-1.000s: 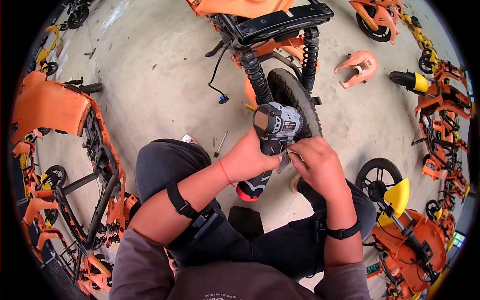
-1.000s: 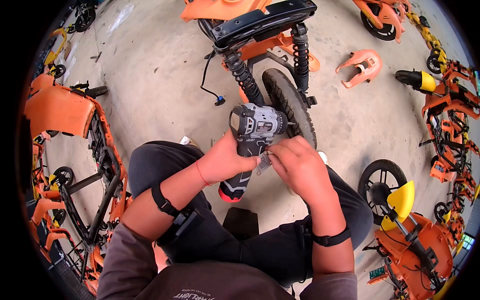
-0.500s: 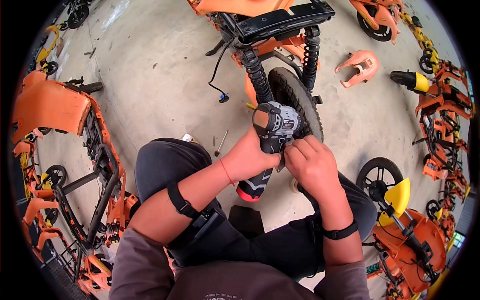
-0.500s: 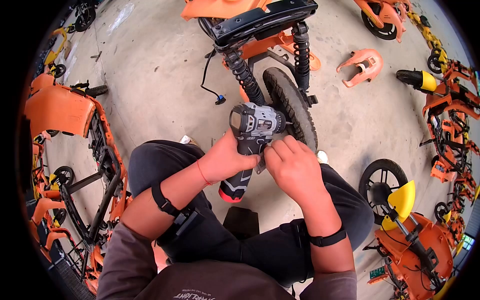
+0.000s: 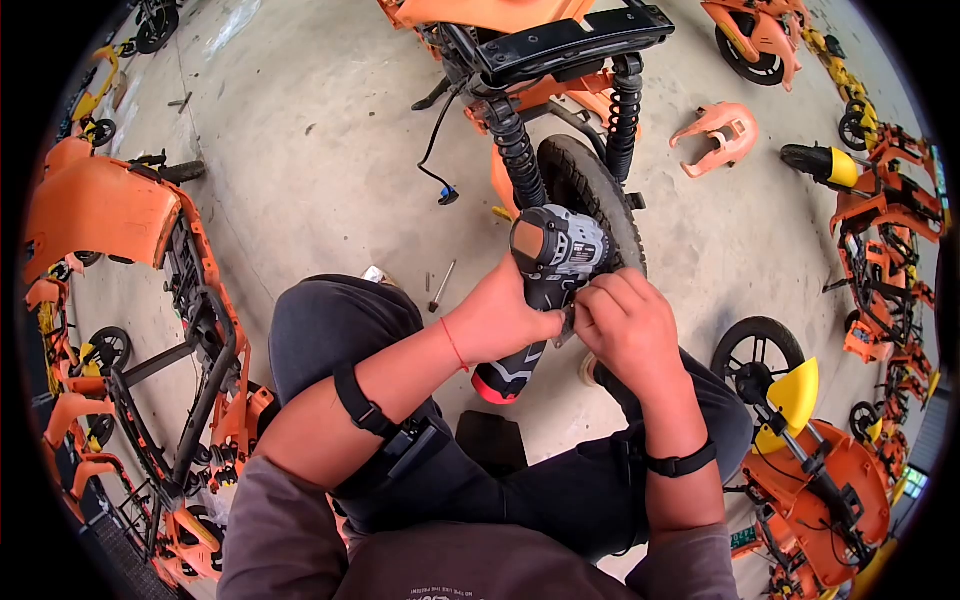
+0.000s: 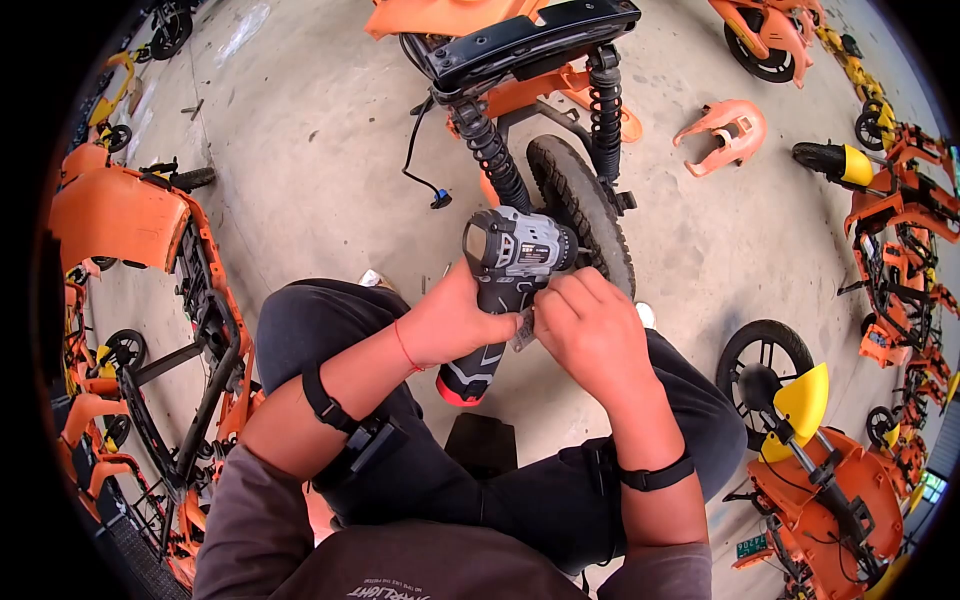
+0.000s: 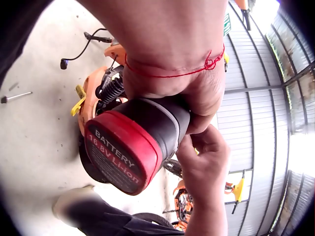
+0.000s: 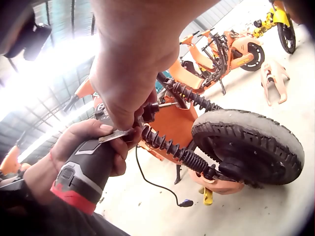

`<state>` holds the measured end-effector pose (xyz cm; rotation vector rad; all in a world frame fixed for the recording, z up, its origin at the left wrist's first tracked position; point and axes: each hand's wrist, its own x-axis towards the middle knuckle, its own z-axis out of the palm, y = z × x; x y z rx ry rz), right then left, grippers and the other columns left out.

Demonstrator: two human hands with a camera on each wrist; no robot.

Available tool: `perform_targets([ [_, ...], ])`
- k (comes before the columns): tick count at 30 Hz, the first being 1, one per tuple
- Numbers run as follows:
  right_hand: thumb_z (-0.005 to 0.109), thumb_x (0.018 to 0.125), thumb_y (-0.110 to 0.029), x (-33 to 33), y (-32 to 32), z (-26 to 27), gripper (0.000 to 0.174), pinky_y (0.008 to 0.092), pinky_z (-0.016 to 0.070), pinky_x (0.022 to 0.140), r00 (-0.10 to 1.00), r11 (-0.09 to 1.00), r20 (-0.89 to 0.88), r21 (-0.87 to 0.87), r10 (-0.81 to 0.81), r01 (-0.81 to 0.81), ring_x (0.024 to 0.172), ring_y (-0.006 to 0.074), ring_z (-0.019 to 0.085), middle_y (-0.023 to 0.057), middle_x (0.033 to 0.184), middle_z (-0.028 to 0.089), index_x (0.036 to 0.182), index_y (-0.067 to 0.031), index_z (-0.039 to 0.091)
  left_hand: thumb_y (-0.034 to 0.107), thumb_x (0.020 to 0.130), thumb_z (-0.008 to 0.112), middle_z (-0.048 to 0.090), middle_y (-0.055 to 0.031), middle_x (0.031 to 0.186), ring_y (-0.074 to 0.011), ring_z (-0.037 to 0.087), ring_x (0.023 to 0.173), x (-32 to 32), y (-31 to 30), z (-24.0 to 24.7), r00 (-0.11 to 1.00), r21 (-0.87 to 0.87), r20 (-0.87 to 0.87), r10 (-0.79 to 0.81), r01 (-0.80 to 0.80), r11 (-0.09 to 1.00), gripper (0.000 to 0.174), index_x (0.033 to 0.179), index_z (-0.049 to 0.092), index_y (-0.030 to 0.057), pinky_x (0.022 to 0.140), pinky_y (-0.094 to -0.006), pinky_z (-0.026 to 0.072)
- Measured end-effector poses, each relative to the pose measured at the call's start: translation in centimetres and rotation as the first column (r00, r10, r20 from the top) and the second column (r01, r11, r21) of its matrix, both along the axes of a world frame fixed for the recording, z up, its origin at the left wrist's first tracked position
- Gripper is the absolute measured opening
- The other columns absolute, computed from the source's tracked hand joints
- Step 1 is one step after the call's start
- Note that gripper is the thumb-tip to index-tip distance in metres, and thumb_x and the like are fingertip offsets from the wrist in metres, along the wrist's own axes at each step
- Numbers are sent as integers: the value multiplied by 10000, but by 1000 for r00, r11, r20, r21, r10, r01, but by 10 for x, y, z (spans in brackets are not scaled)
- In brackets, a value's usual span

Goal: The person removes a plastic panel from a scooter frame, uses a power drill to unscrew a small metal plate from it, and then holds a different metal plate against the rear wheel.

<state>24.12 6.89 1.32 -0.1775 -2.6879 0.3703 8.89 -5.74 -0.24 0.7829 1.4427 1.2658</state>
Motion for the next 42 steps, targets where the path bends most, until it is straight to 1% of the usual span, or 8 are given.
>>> perform_targets([
  [12, 744, 668, -13, -1, 0, 4, 195, 361, 535, 672, 997, 996, -36, -61, -65, 63, 781, 262, 614, 64, 860, 643, 821, -51, 631, 22, 779, 690, 608, -68, 1130, -131, 597, 994, 0, -1, -3, 1000, 19, 16, -7, 7, 1000, 585, 1310, 445, 15, 880, -323, 516],
  [17, 727, 683, 14, 1, 4, 6, 171, 362, 537, 689, 990, 979, -58, -165, -129, 118, 791, 268, 629, 51, 842, 656, 804, -57, 629, 12, 794, 678, 620, -69, 1139, -135, 604, 1017, 2, -3, -6, 1000, 63, -9, 8, -7, 998, 579, 1321, 441, 23, 893, -327, 519],
  [18, 727, 683, 14, 3, 5, 7, 171, 362, 537, 689, 990, 979, -57, -165, -131, 120, 791, 268, 629, 51, 842, 656, 804, -57, 629, 6, 799, 671, 623, -71, 1148, -135, 606, 1030, 1, -3, -3, 998, 45, 63, -10, 7, 999, 579, 1329, 438, 28, 894, -328, 521],
  [19, 725, 695, 13, 5, 7, 8, 161, 364, 533, 702, 989, 965, -41, -231, -141, 128, 800, 273, 629, 56, 846, 660, 811, -53, 634, 0, 805, 663, 627, -72, 1158, -136, 609, 1043, 1, -3, -2, 990, 28, 135, -26, 23, 999, 579, 1336, 435, 33, 894, -328, 523],
  [23, 712, 754, 8, 14, 15, 15, 131, 372, 517, 739, 989, 878, 58, -455, -138, 149, 821, 289, 626, 77, 865, 664, 864, -31, 651, -11, 821, 657, 629, -73, 1186, -136, 610, 1059, 0, -2, -3, 985, 66, 173, -28, 17, 998, 568, 1346, 445, 38, 891, -328, 526],
  [26, 691, 791, 9, 19, 19, 18, 126, 364, 511, 752, 994, 837, 43, -536, -104, 111, 832, 285, 626, 97, 882, 661, 911, -17, 663, -9, 832, 666, 630, -71, 1204, -142, 611, 1064, 0, -3, -1, 980, 36, 199, -21, 14, 999, 554, 1345, 461, 34, 899, -329, 525],
  [36, 587, 839, 20, 23, 20, 27, 161, 349, 516, 757, 992, 743, 68, -657, -105, 124, 832, 263, 637, 122, 919, 659, 976, -9, 667, -22, 838, 656, 631, -81, 1211, -159, 610, 1099, -3, -1, 4, 979, 95, 205, 18, -38, 995, 544, 1349, 483, 43, 916, -335, 519],
  [42, 560, 843, 16, 27, 22, 25, 160, 332, 527, 695, 986, 733, 100, -659, -136, 168, 739, 232, 646, 101, 796, 662, 940, -7, 684, -17, 833, 661, 630, -81, 1212, -164, 615, 1085, -4, -1, 5, 977, 81, 214, 22, -40, 996, 545, 1346, 486, 42, 910, -337, 522],
])
